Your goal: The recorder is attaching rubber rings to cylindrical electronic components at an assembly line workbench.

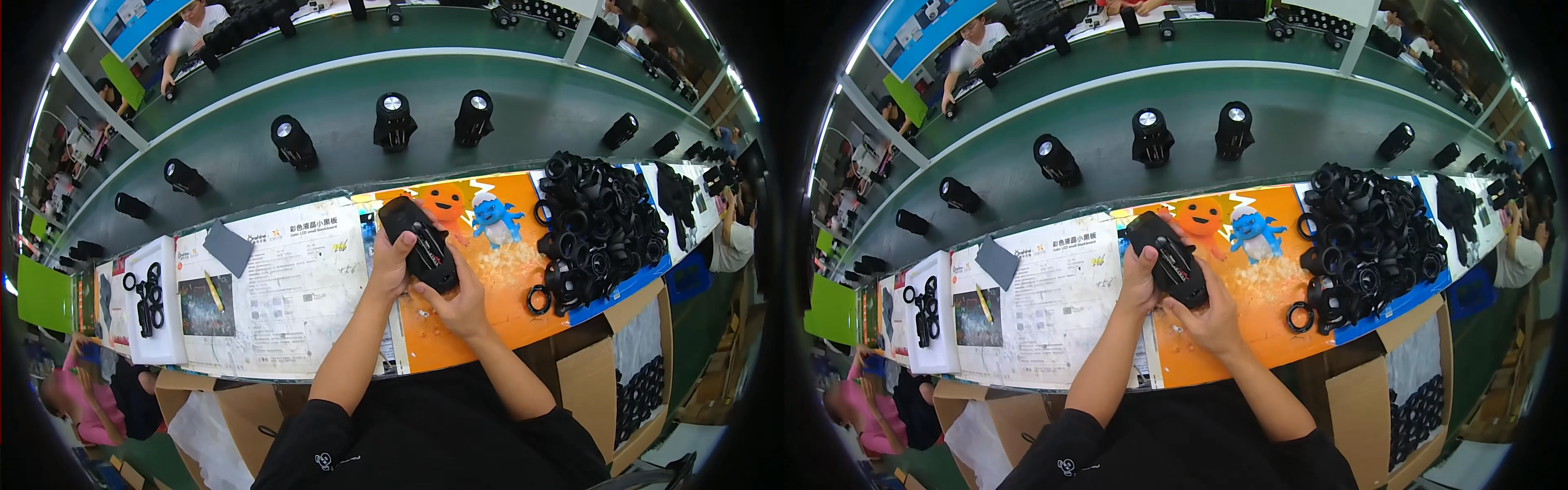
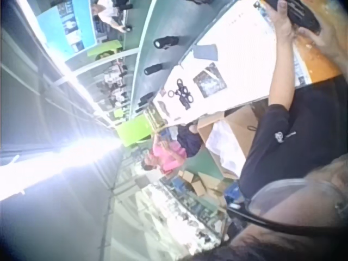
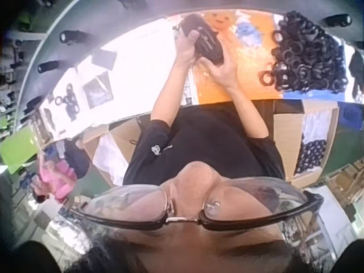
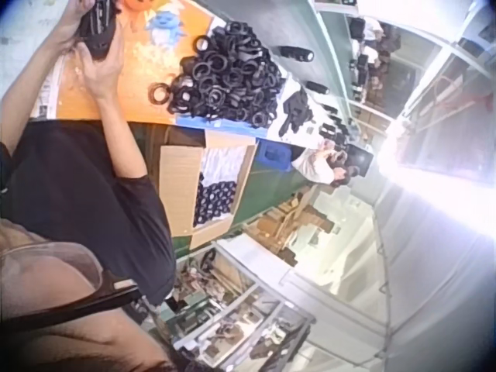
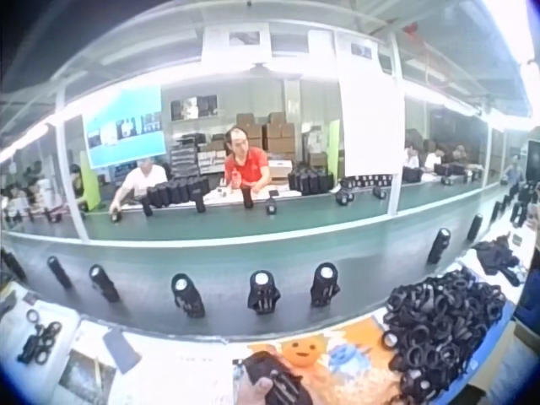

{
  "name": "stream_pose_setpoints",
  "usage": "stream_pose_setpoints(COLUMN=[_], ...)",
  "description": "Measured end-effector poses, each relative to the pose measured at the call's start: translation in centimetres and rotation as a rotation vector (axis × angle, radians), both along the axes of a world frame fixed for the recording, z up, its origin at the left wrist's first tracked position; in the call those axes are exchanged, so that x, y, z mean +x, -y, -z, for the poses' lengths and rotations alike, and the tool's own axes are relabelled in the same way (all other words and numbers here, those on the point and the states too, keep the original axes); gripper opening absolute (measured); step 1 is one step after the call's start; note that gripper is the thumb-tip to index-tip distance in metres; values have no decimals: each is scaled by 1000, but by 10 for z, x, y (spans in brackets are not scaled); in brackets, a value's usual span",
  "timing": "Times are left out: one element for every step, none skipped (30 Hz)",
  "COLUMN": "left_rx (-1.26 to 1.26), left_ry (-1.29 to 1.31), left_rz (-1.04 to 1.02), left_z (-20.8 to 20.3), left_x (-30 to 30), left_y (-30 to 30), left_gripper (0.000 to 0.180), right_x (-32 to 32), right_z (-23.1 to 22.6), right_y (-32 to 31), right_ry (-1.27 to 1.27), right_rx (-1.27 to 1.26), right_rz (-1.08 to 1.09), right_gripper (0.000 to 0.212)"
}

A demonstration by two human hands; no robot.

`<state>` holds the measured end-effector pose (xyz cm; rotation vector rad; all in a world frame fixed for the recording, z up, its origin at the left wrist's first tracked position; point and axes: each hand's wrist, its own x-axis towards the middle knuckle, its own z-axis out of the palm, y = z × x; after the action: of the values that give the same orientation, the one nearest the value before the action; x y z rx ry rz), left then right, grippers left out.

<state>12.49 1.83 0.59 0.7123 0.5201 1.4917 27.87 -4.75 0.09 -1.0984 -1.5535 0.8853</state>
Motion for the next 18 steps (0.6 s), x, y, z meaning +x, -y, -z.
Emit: stream_pose_setpoints(left_rx=[-4, 5, 9, 4, 3, 6, 5, 8, 13, 12, 14, 18, 17, 16, 15, 15, 8, 1], left_ry=[0, 1, 2, 2, -7, -17, -18, 33, 84, 83, 84, 84, 83, 71, 59, 58, 51, 44], left_rz=[0, 15, 36, 41, 78, 109, 107, 109, 112, 111, 99, 87, 88, 77, 67, 67, 62, 59], left_z=[1, 2, 3, 5, 7, 8, 8, 9, 8, 8, 7, 6, 6, 6, 6, 5, 4, 3], left_x=[0, 0, 1, 2, 2, 2, 2, 4, 5, 6, 8, 10, 11, 12, 12, 13, 14, 14], left_y=[0, 1, 1, 0, 1, 1, 2, 2, 2, 3, 5, 6, 6, 7, 7, 8, 8, 8], left_gripper=[94, 93, 92, 92, 92, 92, 92, 87, 82, 82, 81, 81, 81, 81, 80, 80, 80, 79], right_x=[1, 2, 3, 5, 6, 5, 6, 5, 5, 6, 7, 7, 7, 7, 7, 7, 8, 8], right_z=[2, 4, 7, 13, 20, 23, 24, 24, 24, 25, 25, 26, 26, 28, 29, 28, 28, 27], right_y=[0, 0, 0, 0, 0, 0, 0, 0, 0, 1, 1, 1, 1, 1, 0, 0, 0, 0], right_ry=[0, -6, -12, -12, -48, -85, -86, -115, -145, -146, -135, -125, -126, -134, -142, -143, -143, -144], right_rx=[-4, -10, -19, -25, -43, -57, -58, -67, -76, -76, -82, -87, -87, -78, -69, -70, -67, -63], right_rz=[0, -6, -7, -2, -4, -11, -13, -15, -17, -18, -11, -4, -4, -3, -1, 0, -2, -1], right_gripper=[87, 87, 87, 87, 88, 89, 89, 89, 90, 90, 91, 91, 91, 91, 91, 91, 91, 91])
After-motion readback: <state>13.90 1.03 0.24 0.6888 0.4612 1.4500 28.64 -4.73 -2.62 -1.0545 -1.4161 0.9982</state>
